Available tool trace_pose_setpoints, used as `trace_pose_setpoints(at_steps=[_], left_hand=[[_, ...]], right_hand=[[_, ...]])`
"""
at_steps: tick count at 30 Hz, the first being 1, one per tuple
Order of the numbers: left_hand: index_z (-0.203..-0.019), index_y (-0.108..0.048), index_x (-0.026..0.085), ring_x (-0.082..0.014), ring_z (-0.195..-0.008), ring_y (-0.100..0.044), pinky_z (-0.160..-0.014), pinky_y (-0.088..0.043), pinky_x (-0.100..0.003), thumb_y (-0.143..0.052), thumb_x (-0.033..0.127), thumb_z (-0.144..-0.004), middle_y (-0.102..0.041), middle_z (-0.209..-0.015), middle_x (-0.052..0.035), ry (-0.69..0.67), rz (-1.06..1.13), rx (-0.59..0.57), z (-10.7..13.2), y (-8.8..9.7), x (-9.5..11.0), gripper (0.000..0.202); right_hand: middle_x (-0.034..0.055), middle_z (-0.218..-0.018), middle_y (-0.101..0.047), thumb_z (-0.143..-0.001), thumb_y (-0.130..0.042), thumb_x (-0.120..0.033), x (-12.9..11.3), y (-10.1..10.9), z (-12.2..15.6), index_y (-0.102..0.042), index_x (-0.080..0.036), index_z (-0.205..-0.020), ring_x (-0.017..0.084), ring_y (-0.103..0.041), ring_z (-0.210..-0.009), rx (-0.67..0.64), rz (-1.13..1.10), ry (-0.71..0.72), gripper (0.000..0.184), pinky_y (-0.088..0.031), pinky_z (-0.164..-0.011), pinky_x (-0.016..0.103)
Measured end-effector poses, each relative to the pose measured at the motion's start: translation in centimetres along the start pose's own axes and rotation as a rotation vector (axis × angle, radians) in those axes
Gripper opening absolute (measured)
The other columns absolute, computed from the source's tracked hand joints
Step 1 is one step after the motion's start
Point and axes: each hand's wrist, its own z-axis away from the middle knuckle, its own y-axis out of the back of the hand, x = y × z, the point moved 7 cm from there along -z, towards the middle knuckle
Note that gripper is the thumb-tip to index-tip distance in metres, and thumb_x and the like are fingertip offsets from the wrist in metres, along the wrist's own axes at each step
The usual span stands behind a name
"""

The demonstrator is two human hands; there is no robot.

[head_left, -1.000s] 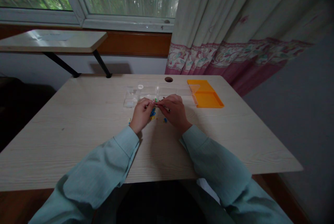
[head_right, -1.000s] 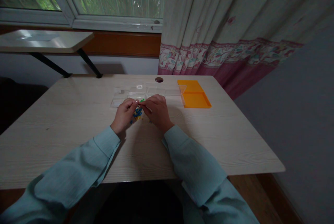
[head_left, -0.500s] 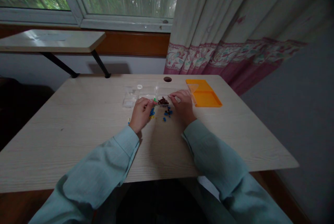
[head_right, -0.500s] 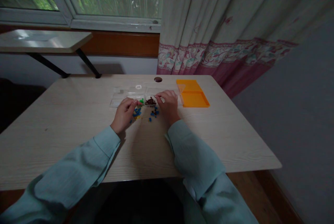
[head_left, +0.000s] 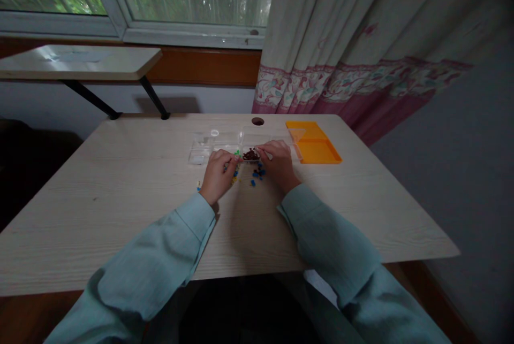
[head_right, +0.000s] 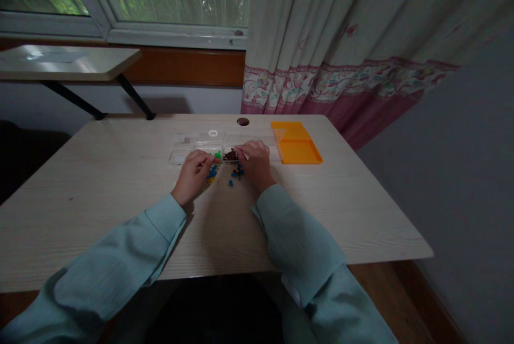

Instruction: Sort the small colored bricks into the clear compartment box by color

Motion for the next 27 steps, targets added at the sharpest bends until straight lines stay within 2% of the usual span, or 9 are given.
trace_pose_setpoints(at_steps=[9,15,19,27], left_hand=[[-0.089,-0.069,0.021,-0.0196,-0.092,-0.055,-0.088,-0.042,-0.035,-0.052,0.032,-0.095,-0.064,-0.088,-0.0044,-0.028,-0.078,-0.042,0.2,-0.5,0.2,0.021],[-0.096,-0.071,0.023,-0.0231,-0.097,-0.052,-0.089,-0.04,-0.038,-0.06,0.03,-0.09,-0.062,-0.094,-0.0058,-0.094,-0.197,-0.173,0.3,-2.9,1.5,0.014],[-0.099,-0.07,0.023,-0.0256,-0.098,-0.049,-0.087,-0.039,-0.04,-0.061,0.032,-0.089,-0.06,-0.098,-0.0075,-0.111,-0.309,-0.207,0.2,-4.1,2.3,0.016],[-0.096,-0.071,0.024,-0.027,-0.098,-0.046,-0.08,-0.038,-0.041,-0.058,0.027,-0.091,-0.059,-0.099,-0.0086,-0.143,-0.448,-0.255,0.1,-4.2,2.6,0.015]], right_hand=[[0.0052,-0.089,-0.071,-0.094,-0.053,-0.035,-0.2,0.3,-0.1,-0.074,-0.022,-0.089,0.021,-0.056,-0.09,0.025,-0.008,-0.015,0.025,-0.037,-0.085,0.038],[0.0044,-0.088,-0.072,-0.093,-0.055,-0.033,-0.7,0.8,-0.2,-0.073,-0.022,-0.086,0.021,-0.057,-0.089,0.071,-0.028,-0.024,0.022,-0.039,-0.085,0.037],[0.0041,-0.087,-0.072,-0.093,-0.055,-0.032,-1.0,0.9,-0.3,-0.073,-0.022,-0.085,0.021,-0.058,-0.089,0.072,-0.009,-0.03,0.022,-0.039,-0.085,0.037],[0.0043,-0.087,-0.072,-0.093,-0.054,-0.032,-1.3,1.0,-0.5,-0.073,-0.022,-0.085,0.021,-0.057,-0.09,0.072,-0.019,-0.045,0.023,-0.038,-0.085,0.037]])
